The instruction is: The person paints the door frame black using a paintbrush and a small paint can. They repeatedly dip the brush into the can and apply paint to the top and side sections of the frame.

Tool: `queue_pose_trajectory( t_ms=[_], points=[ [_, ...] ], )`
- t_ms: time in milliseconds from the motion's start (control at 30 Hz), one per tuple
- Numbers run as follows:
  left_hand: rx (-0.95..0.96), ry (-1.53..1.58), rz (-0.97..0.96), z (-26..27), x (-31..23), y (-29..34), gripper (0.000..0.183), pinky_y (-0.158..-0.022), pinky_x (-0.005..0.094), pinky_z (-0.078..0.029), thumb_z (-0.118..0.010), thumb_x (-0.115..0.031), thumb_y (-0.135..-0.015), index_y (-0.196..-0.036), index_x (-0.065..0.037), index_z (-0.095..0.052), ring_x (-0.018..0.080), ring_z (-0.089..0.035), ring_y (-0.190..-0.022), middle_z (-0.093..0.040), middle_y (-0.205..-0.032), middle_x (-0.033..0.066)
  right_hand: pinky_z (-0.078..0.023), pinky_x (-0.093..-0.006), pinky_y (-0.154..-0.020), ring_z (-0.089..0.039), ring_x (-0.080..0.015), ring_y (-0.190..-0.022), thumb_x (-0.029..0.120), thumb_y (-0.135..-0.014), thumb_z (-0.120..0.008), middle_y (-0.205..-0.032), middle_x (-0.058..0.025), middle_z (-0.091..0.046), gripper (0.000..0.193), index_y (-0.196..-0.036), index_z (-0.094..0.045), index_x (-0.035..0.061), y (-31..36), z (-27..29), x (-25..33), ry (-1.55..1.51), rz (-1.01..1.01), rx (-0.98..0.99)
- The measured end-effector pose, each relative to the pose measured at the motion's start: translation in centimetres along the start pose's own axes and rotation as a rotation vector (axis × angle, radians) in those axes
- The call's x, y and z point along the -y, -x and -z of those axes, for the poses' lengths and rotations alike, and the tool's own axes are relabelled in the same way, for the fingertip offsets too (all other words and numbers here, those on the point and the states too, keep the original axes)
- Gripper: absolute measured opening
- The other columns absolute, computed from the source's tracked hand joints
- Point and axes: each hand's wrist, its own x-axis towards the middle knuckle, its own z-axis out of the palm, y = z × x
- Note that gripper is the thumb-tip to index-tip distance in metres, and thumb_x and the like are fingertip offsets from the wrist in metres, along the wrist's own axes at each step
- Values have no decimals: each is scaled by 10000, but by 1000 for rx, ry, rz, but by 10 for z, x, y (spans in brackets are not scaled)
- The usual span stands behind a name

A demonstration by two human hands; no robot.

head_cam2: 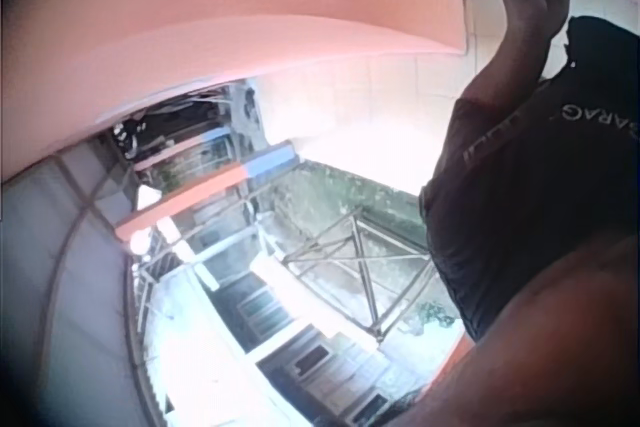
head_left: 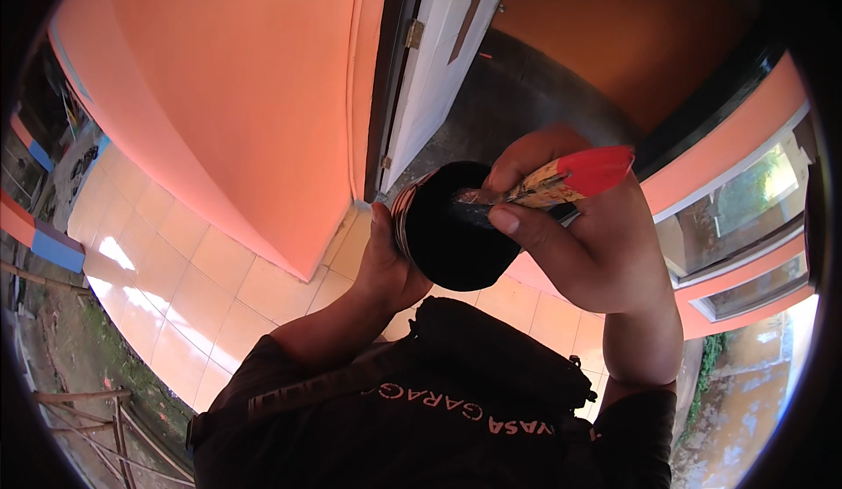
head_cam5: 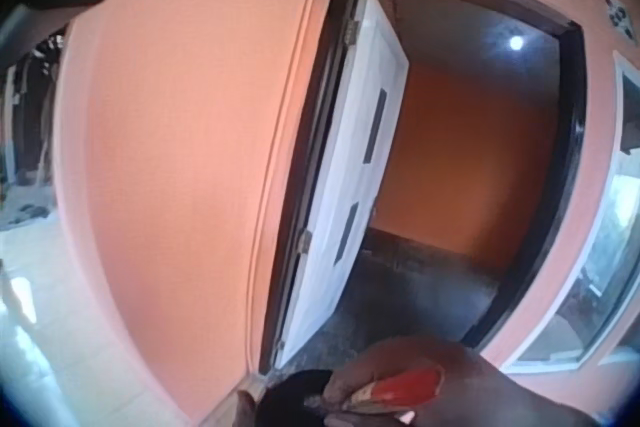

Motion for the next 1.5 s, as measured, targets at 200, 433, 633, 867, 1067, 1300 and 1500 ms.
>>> queue_pose_trajectory(
  t_ms=[200, 433, 633, 867, 1067, 1300, 1500],
  points=[
    [-58, -16, -6, 7, -8, 0, 593, -1112, 451, -383, -277, -521, -1031, -1441, -96, -331, 286, -439, -1337, -404, -1437, 135, -497, -286, -627, -649, -186, -724, -16, -773, -725, -862, -65, -628, 162, -891, -626, 34, -16, -10, -6, 167, 6, 48],
    [2, -82, -11, 16, -12, -4, 760, -1122, 466, -374, -208, -669, -976, -1483, -106, -263, 290, -412, -1362, -362, -1478, 140, -496, -311, -631, -632, -219, -724, 25, -754, -741, -846, -68, -635, 159, -868, -632, 41, -24, -14, -15, 217, 35, 44],
    [44, -129, 19, 16, -15, -12, 885, -1116, 480, -378, -276, -771, -897, -1487, -112, -267, 304, -407, -1367, -367, -1477, 143, -477, -330, -654, -599, -229, -741, 37, -742, -752, -830, -53, -648, 168, -859, -634, 58, -28, -15, -19, 245, 33, 55],
    [3, -142, 40, 22, -16, -16, 944, -1109, 493, -389, -357, -807, -844, -1488, -120, -274, 310, -417, -1360, -368, -1483, 141, -468, -343, -671, -580, -236, -753, 31, -721, -761, -840, -44, -661, 188, -856, -634, 62, -30, -14, -22, 259, 29, 66],
    [-21, -149, 38, 21, -16, -19, 933, -1115, 505, -379, -368, -804, -842, -1493, -142, -277, 313, -402, -1372, -359, -1494, 134, -461, -344, -661, -557, -235, -743, 36, -712, -767, -830, -30, -662, 186, -841, -639, 71, -32, -14, -27, 248, 30, 74],
    [-38, -80, 30, 39, -11, -21, 906, -1133, 503, -350, -358, -787, -862, -1502, -152, -268, 299, -379, -1389, -349, -1506, 123, -460, -340, -661, -549, -229, -747, 31, -701, -772, -830, -25, -664, 193, -841, -645, 71, -35, -12, -30, 253, 25, 63],
    [-28, -68, -6, 43, -11, -27, 854, -1141, 484, -341, -323, -749, -905, -1502, -141, -271, 282, -377, -1391, -356, -1505, 116, -477, -302, -697, -600, -193, -805, 3, -735, -759, -873, -56, -664, 164, -845, -647, 51, -37, -6, -29, 250, -31, 45]
  ],
)
